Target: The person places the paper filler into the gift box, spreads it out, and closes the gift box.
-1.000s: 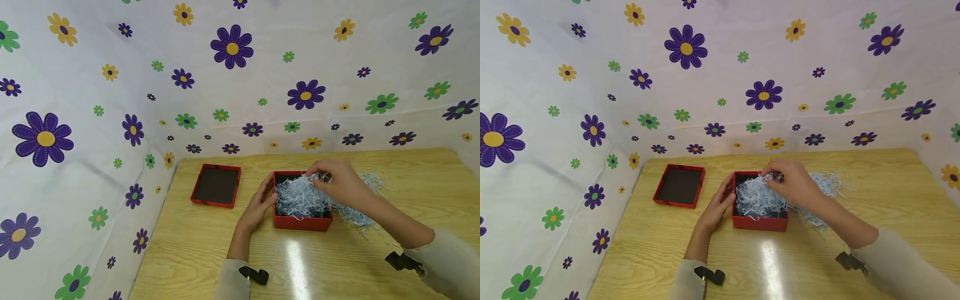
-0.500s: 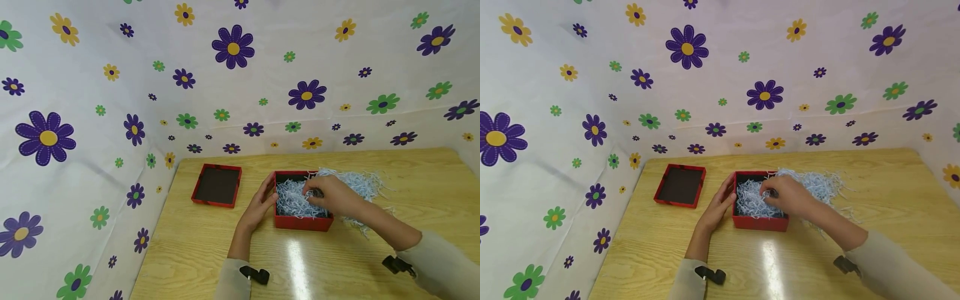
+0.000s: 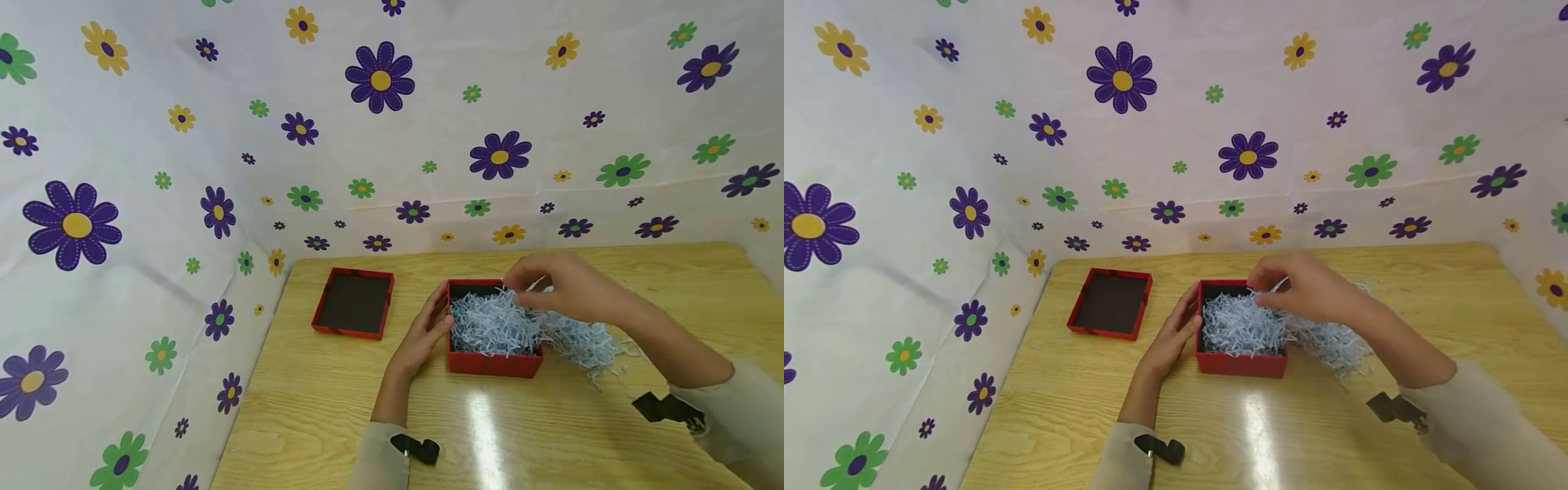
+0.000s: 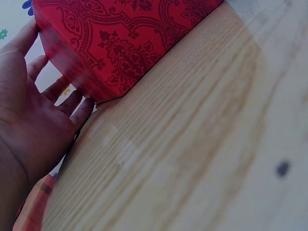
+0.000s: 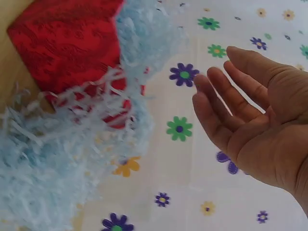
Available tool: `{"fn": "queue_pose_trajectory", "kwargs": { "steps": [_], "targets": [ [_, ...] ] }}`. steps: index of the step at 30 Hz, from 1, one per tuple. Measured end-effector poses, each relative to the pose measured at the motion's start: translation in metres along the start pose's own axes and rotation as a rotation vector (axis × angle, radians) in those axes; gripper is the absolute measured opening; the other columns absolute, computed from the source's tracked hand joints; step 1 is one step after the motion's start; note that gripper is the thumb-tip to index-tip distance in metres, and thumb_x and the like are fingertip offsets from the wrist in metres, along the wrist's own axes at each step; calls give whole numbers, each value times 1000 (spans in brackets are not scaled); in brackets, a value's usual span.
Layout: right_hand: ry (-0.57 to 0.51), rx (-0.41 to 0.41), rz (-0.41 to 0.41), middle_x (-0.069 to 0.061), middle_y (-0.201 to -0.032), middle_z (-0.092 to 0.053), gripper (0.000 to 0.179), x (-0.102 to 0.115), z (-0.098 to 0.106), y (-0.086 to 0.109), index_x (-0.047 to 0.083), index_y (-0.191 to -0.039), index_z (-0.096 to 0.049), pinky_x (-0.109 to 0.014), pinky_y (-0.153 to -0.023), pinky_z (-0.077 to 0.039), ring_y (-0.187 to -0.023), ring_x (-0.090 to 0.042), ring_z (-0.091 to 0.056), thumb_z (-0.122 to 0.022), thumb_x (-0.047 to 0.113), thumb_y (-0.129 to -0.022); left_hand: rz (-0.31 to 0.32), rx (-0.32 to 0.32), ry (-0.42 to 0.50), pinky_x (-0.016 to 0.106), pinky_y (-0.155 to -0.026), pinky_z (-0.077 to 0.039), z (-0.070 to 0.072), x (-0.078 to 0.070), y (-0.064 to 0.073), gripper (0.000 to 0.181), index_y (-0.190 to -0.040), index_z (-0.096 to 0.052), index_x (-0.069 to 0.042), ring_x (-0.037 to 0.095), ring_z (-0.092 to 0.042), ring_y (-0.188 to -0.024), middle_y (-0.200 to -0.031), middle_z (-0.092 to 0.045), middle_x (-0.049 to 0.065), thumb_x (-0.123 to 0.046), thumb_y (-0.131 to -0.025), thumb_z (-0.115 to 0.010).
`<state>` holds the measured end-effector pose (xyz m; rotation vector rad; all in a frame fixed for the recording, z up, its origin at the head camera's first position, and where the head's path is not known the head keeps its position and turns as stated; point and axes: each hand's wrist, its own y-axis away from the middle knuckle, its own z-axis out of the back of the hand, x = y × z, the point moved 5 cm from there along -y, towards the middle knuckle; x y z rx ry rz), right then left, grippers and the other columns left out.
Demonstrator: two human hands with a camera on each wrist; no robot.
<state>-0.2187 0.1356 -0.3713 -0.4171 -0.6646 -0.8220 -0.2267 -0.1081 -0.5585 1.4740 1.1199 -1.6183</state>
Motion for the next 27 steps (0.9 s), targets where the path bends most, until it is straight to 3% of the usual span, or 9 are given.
{"fn": "queue_pose_trajectory", "kwargs": {
  "steps": [3, 6, 11, 20, 27],
  "targets": [
    [-124, 78, 12, -1, -100, -75, 13, -10, -16, -4, 8, -110, -76, -29, -80, -62, -89, -15, -71, -77, 8, -97, -2, 3, -2, 42, -126, -32, 0, -1, 0, 66, -167, -27, -41, 19, -26, -159, -173, -27, -9, -38, -109, -59],
    [-221, 190, 8, -2, -98, -73, 8, -20, -39, -8, 6, -106, -75, -28, -77, -62, -86, -17, -71, -75, 6, -98, 2, 1, 10, 43, -126, -32, 0, 0, 1, 66, -167, -28, -40, 20, -26, -160, -172, -28, -8, -38, -109, -59],
    [-257, 297, -1, -3, -98, -74, 7, -26, -73, -17, 6, -105, -75, -29, -78, -61, -87, -16, -71, -73, 5, -98, 18, -8, 10, 45, -126, -32, 0, 1, 1, 64, -166, -29, -43, 19, -27, -159, -172, -29, -10, -39, -110, -58],
    [-252, 315, -5, -4, -93, -74, 10, -36, -117, -46, 2, -98, -76, -28, -74, -58, -84, -13, -69, -71, -3, -91, 22, -7, -3, 49, -126, -30, 0, -1, 2, 64, -166, -29, -43, 19, -26, -159, -172, -28, -10, -41, -109, -58],
    [-188, 277, 27, -2, -86, -74, 10, -45, -131, -52, 0, -91, -76, -27, -73, -58, -79, -8, -67, -70, -7, -86, 3, -1, -8, 49, -127, -30, 0, -2, 2, 63, -167, -28, -42, 19, -26, -159, -173, -27, -10, -38, -110, -57]
  ]
}}
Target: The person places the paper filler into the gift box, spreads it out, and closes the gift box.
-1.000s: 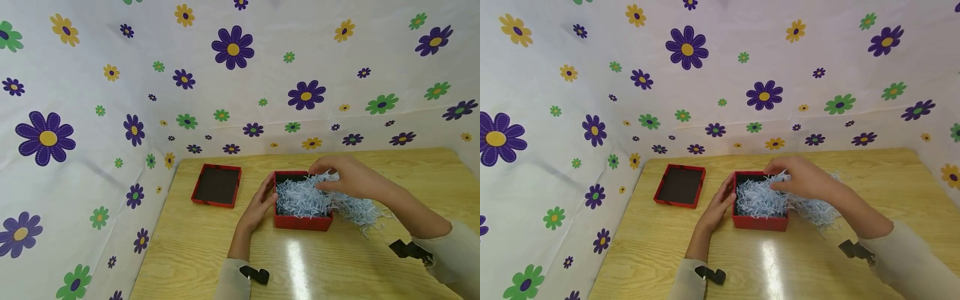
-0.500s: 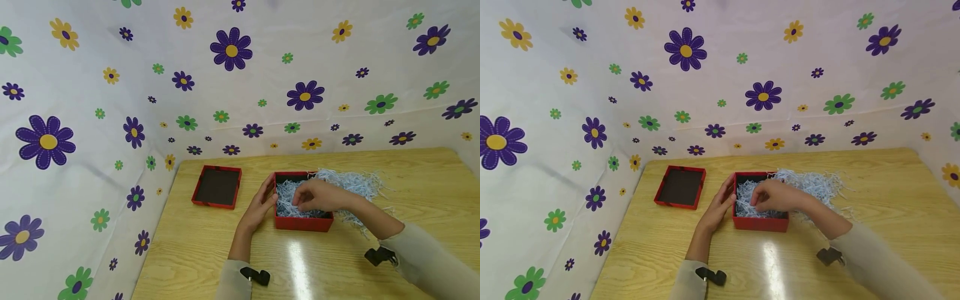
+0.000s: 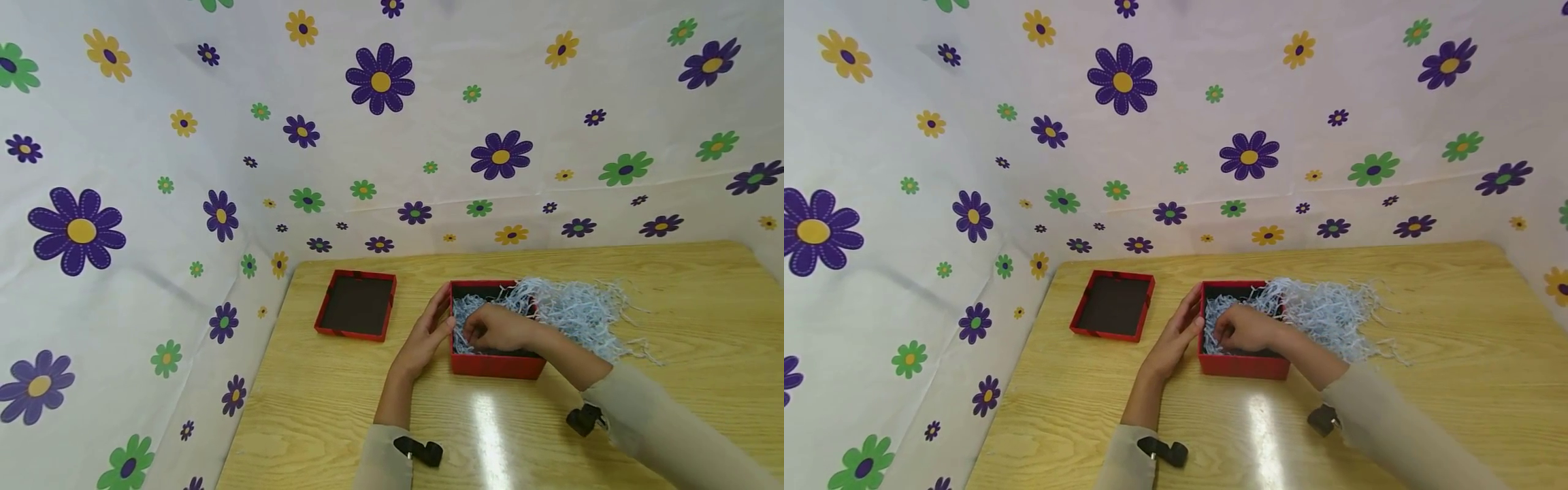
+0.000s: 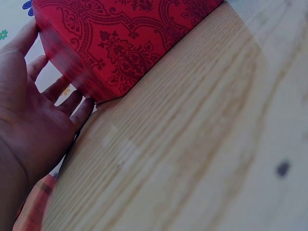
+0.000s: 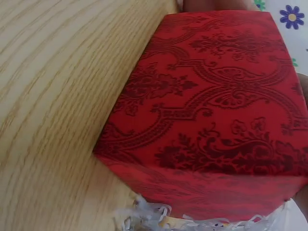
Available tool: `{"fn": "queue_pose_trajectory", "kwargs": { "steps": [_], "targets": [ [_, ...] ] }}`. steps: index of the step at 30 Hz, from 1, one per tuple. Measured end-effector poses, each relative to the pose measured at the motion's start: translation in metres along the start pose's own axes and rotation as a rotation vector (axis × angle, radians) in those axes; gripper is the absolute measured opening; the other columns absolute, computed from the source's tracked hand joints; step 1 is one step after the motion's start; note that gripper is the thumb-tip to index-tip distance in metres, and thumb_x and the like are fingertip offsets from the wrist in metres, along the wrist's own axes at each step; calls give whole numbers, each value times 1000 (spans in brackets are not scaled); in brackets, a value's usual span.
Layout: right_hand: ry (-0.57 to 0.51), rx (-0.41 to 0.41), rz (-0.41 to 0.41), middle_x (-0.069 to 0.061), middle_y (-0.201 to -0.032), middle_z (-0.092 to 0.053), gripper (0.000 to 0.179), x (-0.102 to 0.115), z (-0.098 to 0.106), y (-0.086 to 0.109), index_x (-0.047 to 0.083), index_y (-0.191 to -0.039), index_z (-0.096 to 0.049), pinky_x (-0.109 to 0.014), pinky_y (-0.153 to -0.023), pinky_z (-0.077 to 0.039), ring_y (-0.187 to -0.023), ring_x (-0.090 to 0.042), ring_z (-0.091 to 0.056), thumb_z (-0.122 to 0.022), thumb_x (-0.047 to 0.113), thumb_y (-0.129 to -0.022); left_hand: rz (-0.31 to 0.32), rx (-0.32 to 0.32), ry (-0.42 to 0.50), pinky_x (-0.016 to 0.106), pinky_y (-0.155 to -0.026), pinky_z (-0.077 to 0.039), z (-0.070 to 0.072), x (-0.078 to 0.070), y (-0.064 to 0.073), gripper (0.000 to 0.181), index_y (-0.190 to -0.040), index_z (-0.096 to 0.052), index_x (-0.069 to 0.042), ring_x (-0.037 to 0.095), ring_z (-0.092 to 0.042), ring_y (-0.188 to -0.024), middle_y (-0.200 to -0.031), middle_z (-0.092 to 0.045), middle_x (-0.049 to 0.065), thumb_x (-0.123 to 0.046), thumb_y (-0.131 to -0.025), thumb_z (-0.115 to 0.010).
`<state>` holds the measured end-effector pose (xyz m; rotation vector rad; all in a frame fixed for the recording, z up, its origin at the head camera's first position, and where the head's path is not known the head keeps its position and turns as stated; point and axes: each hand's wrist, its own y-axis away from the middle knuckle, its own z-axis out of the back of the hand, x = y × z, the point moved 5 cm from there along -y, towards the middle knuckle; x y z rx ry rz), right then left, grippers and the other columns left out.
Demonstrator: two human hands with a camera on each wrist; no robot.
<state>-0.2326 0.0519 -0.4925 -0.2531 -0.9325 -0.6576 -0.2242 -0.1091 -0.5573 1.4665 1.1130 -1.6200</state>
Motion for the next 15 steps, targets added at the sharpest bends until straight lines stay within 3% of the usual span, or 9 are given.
{"fn": "queue_pose_trajectory", "kwargs": {
  "steps": [8, 15],
  "targets": [
    [-58, -39, -92, -8, -103, -75, 11, 23, 27, 18, 1, -107, -77, -34, -77, -60, -89, -17, -69, -70, 2, -98, 16, -14, 4, 49, -126, -31, 1, 3, 0, 63, -166, -29, -42, 21, -28, -159, -172, -29, -9, -38, -110, -57],
    [-164, -85, -170, -12, -100, -74, 14, 29, 44, 28, 0, -112, -75, -42, -81, -62, -88, -28, -69, -68, 8, -102, 15, -6, 7, 48, -126, -30, 1, 4, -2, 64, -167, -28, -42, 22, -27, -159, -172, -29, -7, -37, -110, -58]
  ]
}}
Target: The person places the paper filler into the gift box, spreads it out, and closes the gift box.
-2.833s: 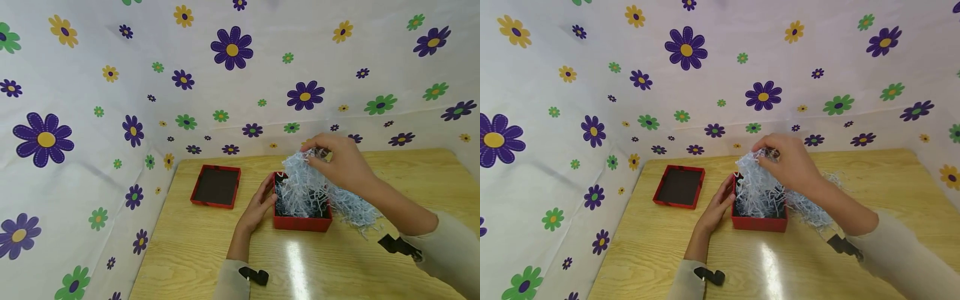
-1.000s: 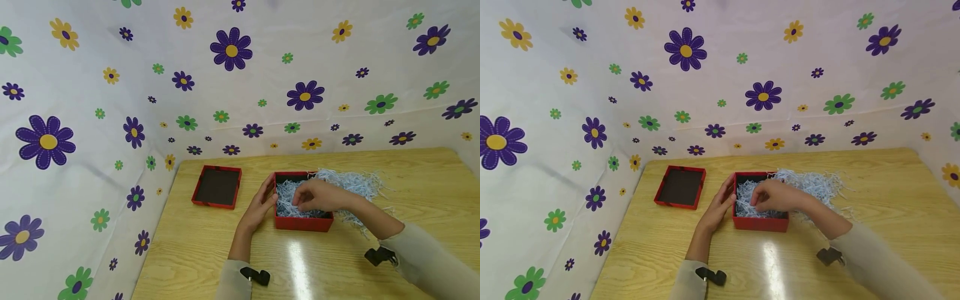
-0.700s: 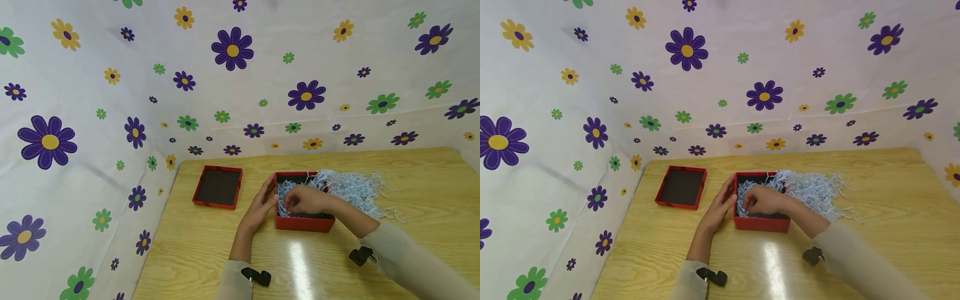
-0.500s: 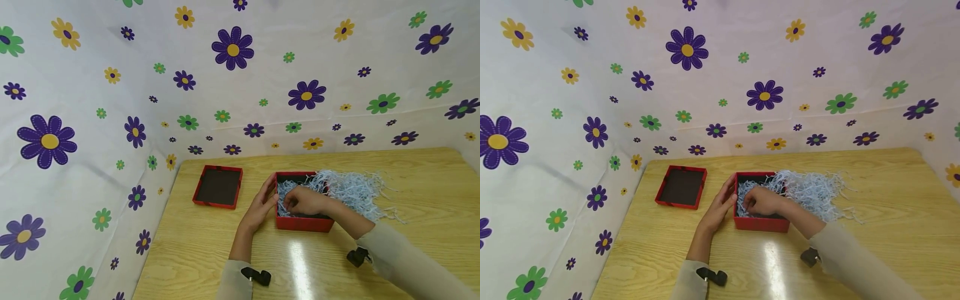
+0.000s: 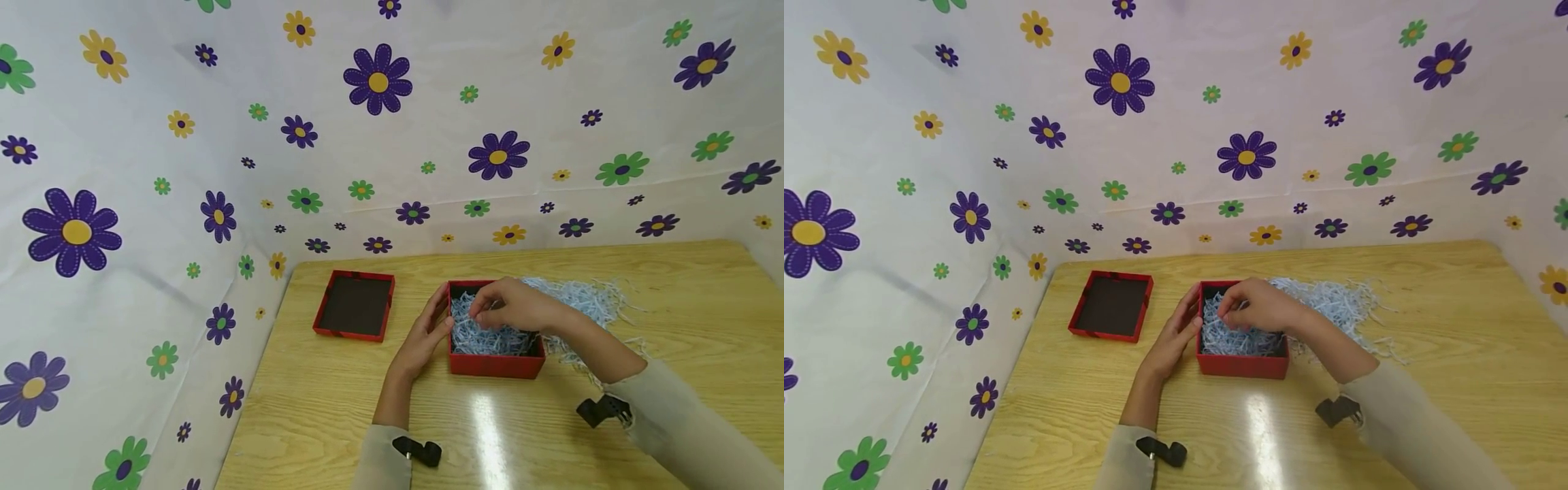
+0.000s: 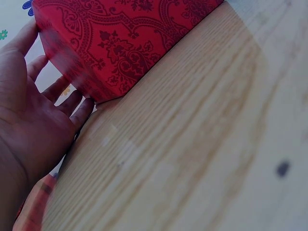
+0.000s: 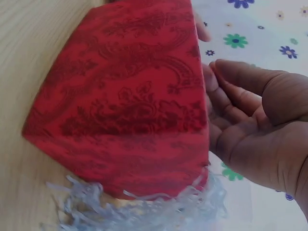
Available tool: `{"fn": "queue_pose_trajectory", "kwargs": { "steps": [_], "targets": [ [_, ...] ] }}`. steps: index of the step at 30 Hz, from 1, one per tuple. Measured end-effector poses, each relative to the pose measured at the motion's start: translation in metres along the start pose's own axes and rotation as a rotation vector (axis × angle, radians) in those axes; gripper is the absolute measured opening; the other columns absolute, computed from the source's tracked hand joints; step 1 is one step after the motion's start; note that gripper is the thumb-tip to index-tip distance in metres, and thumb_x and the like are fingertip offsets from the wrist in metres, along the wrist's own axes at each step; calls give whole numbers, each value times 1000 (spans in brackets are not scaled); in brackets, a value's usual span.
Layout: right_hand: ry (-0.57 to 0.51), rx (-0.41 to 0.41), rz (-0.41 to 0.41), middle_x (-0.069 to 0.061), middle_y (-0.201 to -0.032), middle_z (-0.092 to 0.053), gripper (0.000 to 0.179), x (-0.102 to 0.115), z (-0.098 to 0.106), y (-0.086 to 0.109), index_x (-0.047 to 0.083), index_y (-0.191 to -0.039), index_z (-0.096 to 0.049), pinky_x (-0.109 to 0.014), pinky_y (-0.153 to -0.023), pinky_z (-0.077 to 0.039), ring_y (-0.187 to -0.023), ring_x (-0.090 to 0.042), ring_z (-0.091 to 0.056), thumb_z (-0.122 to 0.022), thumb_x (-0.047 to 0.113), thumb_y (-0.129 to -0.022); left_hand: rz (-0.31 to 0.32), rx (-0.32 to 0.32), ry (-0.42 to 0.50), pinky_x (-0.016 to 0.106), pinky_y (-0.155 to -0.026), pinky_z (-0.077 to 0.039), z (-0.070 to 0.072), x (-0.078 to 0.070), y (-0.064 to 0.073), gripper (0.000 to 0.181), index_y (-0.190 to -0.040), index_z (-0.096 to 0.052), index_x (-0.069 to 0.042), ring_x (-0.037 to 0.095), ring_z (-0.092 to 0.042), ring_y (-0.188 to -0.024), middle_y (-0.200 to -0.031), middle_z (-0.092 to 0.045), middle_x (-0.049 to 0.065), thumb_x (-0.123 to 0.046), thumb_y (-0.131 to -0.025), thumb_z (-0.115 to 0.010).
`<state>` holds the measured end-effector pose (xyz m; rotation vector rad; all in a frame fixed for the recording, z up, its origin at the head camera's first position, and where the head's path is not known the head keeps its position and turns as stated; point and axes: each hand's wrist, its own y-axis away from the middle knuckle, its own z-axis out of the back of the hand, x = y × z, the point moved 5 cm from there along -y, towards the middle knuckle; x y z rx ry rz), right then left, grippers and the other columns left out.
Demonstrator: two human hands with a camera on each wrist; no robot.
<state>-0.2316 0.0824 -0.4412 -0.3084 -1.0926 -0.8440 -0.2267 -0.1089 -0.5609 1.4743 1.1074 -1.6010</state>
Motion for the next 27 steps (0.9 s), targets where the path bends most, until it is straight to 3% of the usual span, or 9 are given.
{"fn": "queue_pose_trajectory", "kwargs": {
  "steps": [5, 8, 17, 21, 27],
  "targets": [
    [-88, 115, 7, -13, -98, -75, 14, -7, -19, -9, -3, -111, -75, -39, -81, -62, -88, -27, -71, -65, 5, -104, 3, 5, -3, 48, -126, -31, 0, -2, 0, 64, -166, -29, -44, 18, -27, -159, -172, -29, -11, -40, -110, -58],
    [-88, 161, 14, -10, -96, -76, 15, -13, -32, -17, -4, -110, -76, -35, -77, -60, -85, -22, -70, -65, 2, -103, -2, 13, -1, 48, -127, -30, 0, -4, 1, 64, -166, -28, -44, 18, -27, -159, -172, -28, -11, -40, -110, -58],
    [-44, 198, 3, -6, -96, -77, 17, -20, -47, -27, -4, -106, -77, -31, -76, -54, -82, -14, -64, -63, -3, -98, -7, 22, 23, 50, -127, -28, -2, -4, 1, 64, -167, -27, -43, 19, -24, -160, -173, -26, -10, -36, -111, -57],
    [-92, 181, -19, -11, -107, -76, 21, -15, -32, -17, -5, -118, -75, -38, -84, -60, -91, -21, -69, -62, 5, -104, 2, 20, 7, 49, -126, -30, -3, -4, 0, 64, -166, -27, -45, 17, -25, -160, -172, -26, -11, -38, -110, -57],
    [-162, 67, -14, -23, -122, -71, 31, -6, 17, 14, -6, -128, -67, -46, -99, -59, -111, -38, -70, -66, 17, -106, -9, 5, 2, 47, -126, -31, -2, -4, 0, 65, -167, -27, -40, 22, -26, -160, -173, -27, -5, -35, -110, -58]
  ]
}}
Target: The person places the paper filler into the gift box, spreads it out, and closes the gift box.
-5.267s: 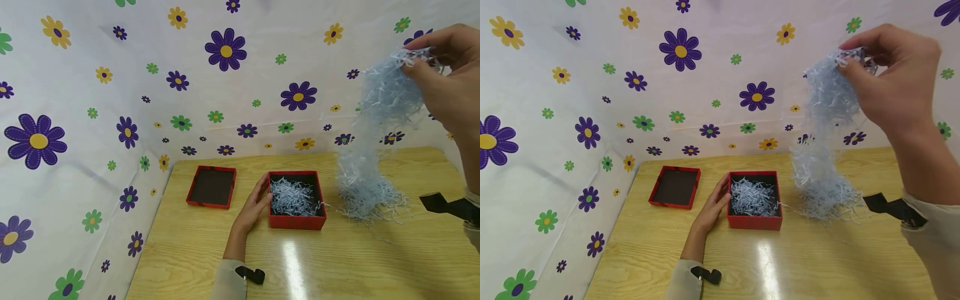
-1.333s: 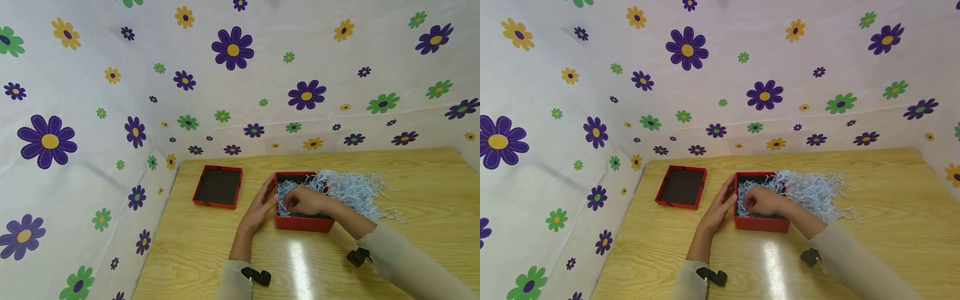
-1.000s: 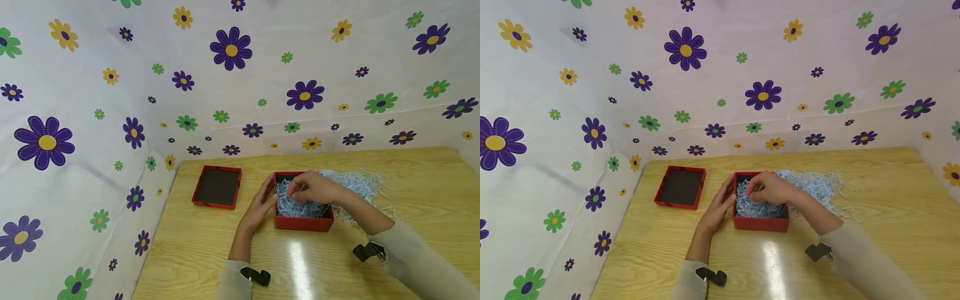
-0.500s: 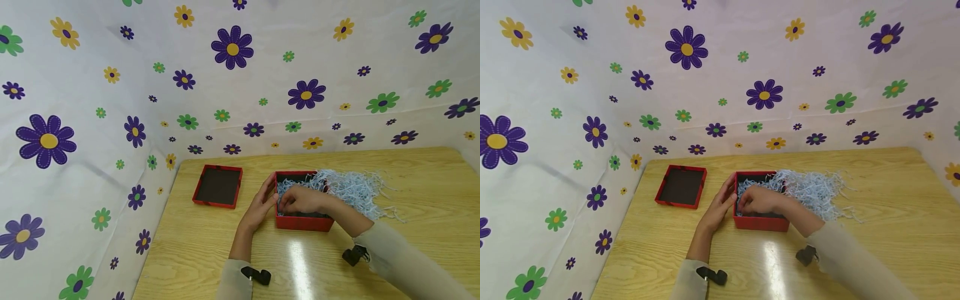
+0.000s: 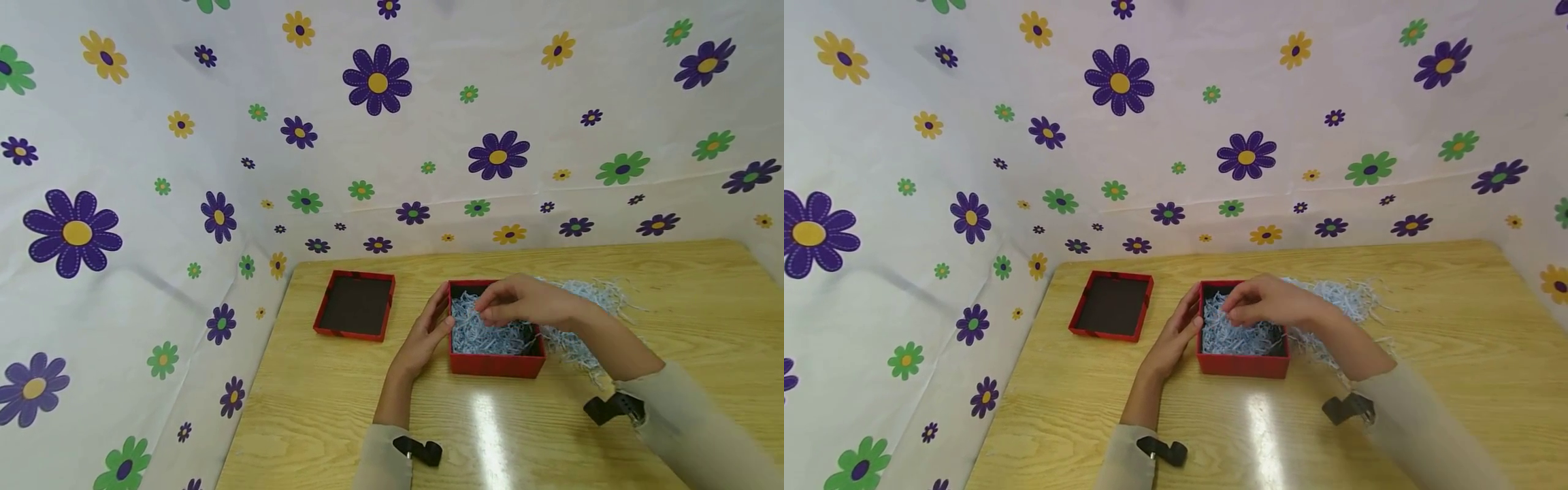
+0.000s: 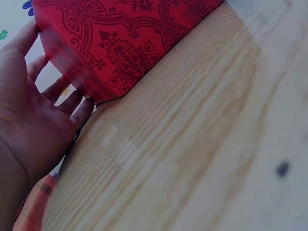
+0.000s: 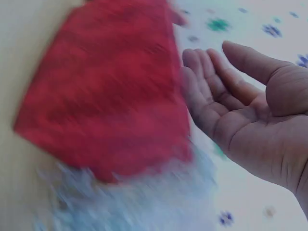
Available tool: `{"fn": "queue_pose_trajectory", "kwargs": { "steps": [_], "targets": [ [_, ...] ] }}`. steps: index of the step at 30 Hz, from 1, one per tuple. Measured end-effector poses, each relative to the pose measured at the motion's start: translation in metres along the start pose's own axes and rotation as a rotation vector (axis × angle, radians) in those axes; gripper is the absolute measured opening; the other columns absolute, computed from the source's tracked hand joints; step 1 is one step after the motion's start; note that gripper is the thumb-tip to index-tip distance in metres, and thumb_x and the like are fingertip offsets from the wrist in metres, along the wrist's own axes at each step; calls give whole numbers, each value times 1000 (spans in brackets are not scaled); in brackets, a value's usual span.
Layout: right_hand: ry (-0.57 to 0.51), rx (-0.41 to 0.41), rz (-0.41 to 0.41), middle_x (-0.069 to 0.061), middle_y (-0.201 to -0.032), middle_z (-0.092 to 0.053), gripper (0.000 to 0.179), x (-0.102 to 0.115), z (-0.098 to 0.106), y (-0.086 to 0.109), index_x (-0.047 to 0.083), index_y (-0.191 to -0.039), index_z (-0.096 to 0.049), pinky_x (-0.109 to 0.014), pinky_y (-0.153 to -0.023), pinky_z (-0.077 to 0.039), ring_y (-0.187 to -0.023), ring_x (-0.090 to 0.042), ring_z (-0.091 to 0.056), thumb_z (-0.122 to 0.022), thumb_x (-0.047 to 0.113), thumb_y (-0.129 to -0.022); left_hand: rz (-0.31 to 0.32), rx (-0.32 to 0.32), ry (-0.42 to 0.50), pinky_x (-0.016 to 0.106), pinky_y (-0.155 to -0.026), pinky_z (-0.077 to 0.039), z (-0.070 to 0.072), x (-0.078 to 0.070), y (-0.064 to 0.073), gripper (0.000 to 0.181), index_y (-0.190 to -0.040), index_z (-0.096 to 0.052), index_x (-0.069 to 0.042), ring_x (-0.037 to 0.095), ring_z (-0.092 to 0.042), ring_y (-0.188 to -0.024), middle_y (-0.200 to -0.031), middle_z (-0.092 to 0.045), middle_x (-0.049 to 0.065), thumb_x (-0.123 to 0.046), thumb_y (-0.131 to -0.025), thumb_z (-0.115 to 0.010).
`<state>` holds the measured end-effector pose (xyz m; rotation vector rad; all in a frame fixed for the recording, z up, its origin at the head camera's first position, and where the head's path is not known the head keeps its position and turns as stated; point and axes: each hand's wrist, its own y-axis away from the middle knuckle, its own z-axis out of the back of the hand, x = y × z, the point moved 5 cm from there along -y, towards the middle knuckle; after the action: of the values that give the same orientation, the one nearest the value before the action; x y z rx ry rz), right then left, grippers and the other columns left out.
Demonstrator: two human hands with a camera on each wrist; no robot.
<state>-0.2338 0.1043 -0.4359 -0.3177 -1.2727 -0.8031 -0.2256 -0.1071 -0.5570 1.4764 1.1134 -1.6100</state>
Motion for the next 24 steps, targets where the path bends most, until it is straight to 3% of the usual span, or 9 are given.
{"fn": "queue_pose_trajectory", "kwargs": {
  "steps": [3, 6, 10, 12, 15, 18, 20, 24],
  "targets": [
    [16, -122, 35, -26, -123, -69, 33, 3, 28, 24, -4, -130, -66, -42, -98, -59, -112, -38, -69, -67, 18, -106, -4, 0, 6, 45, -126, -32, 0, 1, -1, 66, -168, -27, -39, 22, -26, -160, -173, -27, -5, -35, -110, -58],
    [60, -267, 62, -21, -122, -69, 31, -5, 56, 50, -3, -129, -67, -33, -93, -60, -108, -29, -69, -67, 16, -106, -5, -4, 8, 44, -125, -33, 0, 1, -2, 65, -167, -28, -39, 22, -27, -159, -172, -28, -6, -35, -110, -58],
    [141, -434, 25, -12, -122, -70, 31, -40, 87, 83, -3, -132, -65, -22, -86, -58, -103, -13, -69, -66, 15, -106, -2, -8, 9, 45, -125, -33, 0, 2, -2, 64, -167, -28, -39, 21, -27, -159, -172, -29, -6, -31, -111, -57],
    [185, -496, -30, -16, -126, -69, 35, -64, 97, 96, -5, -134, -63, -18, -83, -57, -107, -16, -68, -65, 18, -107, 1, -5, 6, 45, -125, -33, -1, 2, -2, 64, -167, -28, -38, 22, -27, -159, -173, -28, -5, -29, -111, -56],
    [237, -535, -134, -32, -141, -57, 46, -99, 104, 111, -7, -141, -57, -22, -82, -58, -125, -38, -61, -63, 25, -109, 3, 1, 0, 44, -125, -33, -1, 2, -1, 64, -168, -27, -38, 22, -26, -160, -173, -26, -4, -30, -111, -56],
    [240, -523, -194, -41, -150, -43, 58, -125, 103, 117, -11, -149, -48, -34, -82, -61, -133, -61, -44, -62, 28, -109, 1, 4, 2, 44, -125, -33, -1, 2, 0, 64, -167, -27, -39, 21, -26, -160, -174, -26, -4, -33, -111, -57],
    [233, -516, -210, -43, -151, -40, 63, -135, 99, 116, -12, -152, -44, -39, -82, -62, -134, -64, -43, -63, 29, -109, 3, 2, -1, 44, -125, -33, 0, 3, 0, 65, -167, -27, -40, 20, -27, -159, -173, -26, -5, -36, -110, -58],
    [290, -540, -184, -41, -142, -50, 61, -139, 91, 108, -11, -148, -49, -39, -81, -60, -124, -59, -54, -68, 27, -106, 2, -7, -1, 44, -125, -33, -1, 2, 0, 64, -167, -28, -40, 22, -27, -159, -173, -28, -5, -35, -110, -58]
  ]
}}
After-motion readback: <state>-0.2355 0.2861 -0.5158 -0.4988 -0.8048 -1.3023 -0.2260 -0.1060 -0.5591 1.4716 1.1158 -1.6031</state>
